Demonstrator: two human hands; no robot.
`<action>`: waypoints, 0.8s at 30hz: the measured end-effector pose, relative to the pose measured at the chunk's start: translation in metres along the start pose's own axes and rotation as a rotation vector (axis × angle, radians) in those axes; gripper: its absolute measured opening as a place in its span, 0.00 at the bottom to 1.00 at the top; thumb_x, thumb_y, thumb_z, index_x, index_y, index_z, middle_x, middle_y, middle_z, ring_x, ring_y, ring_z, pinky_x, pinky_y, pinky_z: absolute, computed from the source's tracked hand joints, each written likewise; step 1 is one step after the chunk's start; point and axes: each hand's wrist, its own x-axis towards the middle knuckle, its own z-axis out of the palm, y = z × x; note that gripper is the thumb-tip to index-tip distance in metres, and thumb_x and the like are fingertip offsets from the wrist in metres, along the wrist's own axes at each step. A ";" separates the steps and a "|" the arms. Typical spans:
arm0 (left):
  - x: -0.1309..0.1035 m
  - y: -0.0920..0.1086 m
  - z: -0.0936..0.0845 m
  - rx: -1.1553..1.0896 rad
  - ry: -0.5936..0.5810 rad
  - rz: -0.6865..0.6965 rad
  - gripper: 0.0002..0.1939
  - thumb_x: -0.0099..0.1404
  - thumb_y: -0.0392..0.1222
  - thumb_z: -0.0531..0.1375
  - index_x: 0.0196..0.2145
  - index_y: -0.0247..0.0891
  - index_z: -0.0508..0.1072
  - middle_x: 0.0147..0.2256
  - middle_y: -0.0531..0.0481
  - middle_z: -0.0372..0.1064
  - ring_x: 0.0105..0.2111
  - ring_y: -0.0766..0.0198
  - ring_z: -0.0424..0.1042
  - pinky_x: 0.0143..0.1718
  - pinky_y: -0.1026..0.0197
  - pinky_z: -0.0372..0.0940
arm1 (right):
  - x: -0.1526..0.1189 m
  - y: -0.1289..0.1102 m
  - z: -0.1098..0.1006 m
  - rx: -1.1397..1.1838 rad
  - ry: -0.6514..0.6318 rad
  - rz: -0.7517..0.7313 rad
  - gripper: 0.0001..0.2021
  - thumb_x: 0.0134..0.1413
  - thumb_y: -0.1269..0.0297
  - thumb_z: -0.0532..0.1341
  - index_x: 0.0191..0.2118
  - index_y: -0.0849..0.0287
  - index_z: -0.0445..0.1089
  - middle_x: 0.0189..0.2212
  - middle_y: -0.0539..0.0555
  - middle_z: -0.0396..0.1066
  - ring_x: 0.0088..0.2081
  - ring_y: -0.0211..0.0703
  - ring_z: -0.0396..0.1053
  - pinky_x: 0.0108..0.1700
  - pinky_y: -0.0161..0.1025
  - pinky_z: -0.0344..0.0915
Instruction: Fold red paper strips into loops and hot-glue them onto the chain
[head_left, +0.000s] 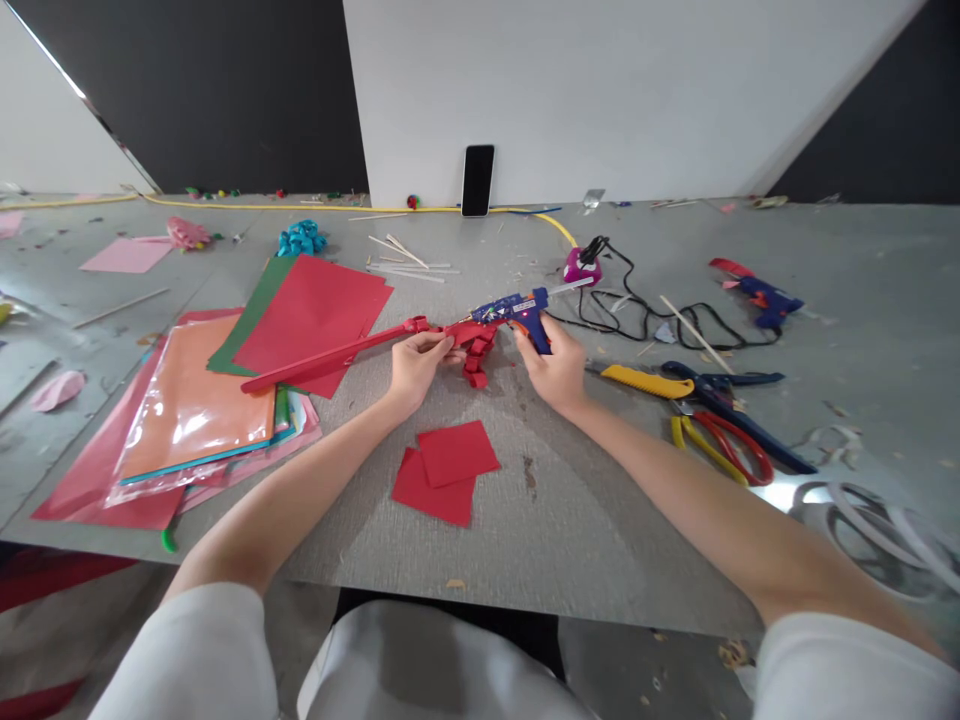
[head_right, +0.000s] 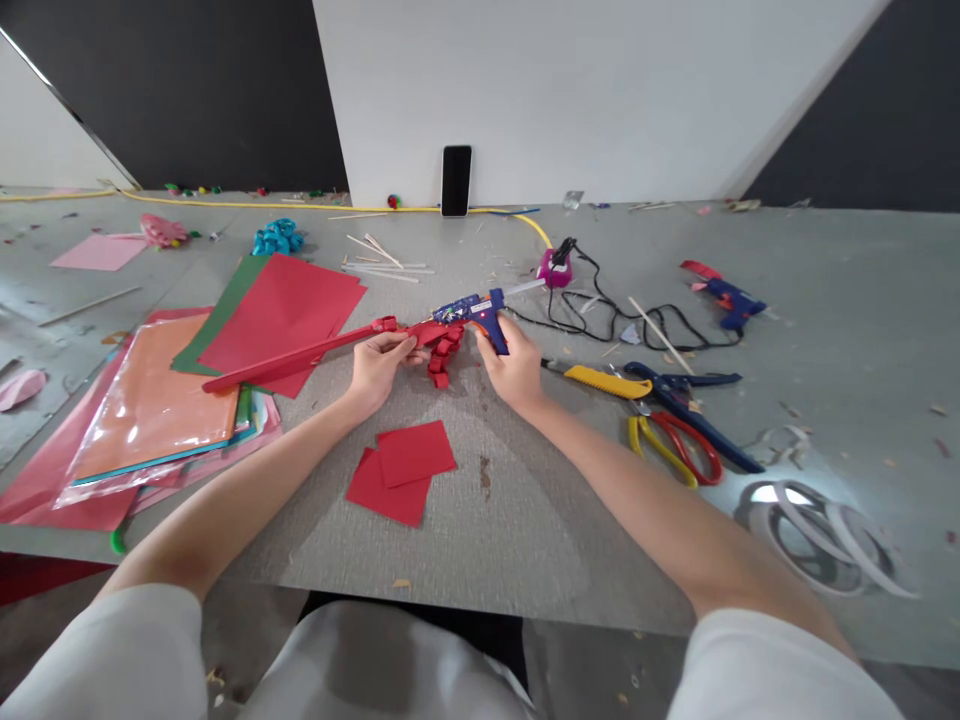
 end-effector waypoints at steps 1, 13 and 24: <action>0.000 0.000 0.000 0.004 0.002 0.004 0.11 0.58 0.42 0.73 0.32 0.34 0.77 0.27 0.48 0.79 0.28 0.62 0.80 0.38 0.57 0.76 | 0.000 0.000 0.000 0.001 0.001 0.004 0.16 0.66 0.53 0.60 0.48 0.60 0.74 0.36 0.59 0.77 0.36 0.49 0.74 0.44 0.45 0.70; 0.001 0.000 0.000 0.026 0.041 0.043 0.07 0.60 0.40 0.72 0.32 0.35 0.78 0.27 0.50 0.78 0.31 0.59 0.81 0.40 0.55 0.77 | 0.001 0.000 -0.002 -0.004 0.007 0.040 0.17 0.66 0.50 0.58 0.44 0.59 0.74 0.31 0.55 0.74 0.31 0.45 0.68 0.39 0.43 0.67; 0.001 -0.001 0.000 0.029 0.065 0.060 0.08 0.60 0.40 0.71 0.32 0.35 0.78 0.27 0.49 0.78 0.32 0.59 0.82 0.41 0.54 0.77 | 0.002 0.001 -0.002 0.010 0.028 0.071 0.16 0.65 0.51 0.59 0.42 0.59 0.74 0.30 0.54 0.72 0.31 0.44 0.68 0.38 0.41 0.66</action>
